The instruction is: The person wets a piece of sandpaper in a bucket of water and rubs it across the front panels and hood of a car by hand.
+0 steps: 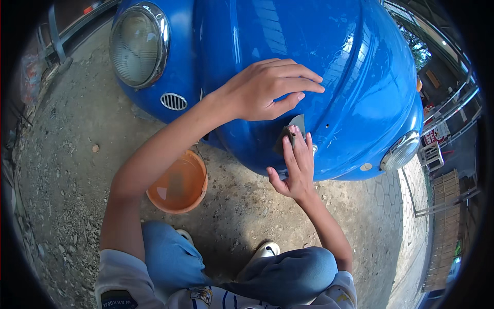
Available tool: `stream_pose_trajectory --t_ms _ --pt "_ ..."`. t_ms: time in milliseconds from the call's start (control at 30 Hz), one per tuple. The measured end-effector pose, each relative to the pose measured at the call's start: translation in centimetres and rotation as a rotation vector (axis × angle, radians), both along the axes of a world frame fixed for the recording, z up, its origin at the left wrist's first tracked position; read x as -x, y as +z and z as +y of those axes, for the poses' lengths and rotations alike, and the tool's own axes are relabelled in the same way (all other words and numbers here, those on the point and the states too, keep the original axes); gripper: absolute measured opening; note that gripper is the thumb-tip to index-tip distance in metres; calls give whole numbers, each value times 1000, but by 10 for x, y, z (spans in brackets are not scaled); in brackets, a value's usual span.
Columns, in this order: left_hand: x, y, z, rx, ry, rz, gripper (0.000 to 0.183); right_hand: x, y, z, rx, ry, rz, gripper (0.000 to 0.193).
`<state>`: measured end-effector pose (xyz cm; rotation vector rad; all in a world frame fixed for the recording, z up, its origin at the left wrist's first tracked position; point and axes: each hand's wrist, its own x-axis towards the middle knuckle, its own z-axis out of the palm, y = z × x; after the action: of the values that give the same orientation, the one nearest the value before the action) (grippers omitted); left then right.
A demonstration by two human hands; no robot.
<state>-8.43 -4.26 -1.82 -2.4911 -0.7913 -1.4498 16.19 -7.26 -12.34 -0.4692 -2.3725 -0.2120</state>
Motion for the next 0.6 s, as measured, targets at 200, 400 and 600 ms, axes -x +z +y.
stream_pose_trajectory --t_ms 200,400,600 --pt "107 -160 -146 764 421 -399 29 87 -15 -36 338 460 -515 72" --pt "144 -341 -231 1005 764 -70 40 189 -158 -48 734 464 -801 72" --pt "126 -362 -232 1118 957 211 44 230 -240 -47 679 210 -983 64"
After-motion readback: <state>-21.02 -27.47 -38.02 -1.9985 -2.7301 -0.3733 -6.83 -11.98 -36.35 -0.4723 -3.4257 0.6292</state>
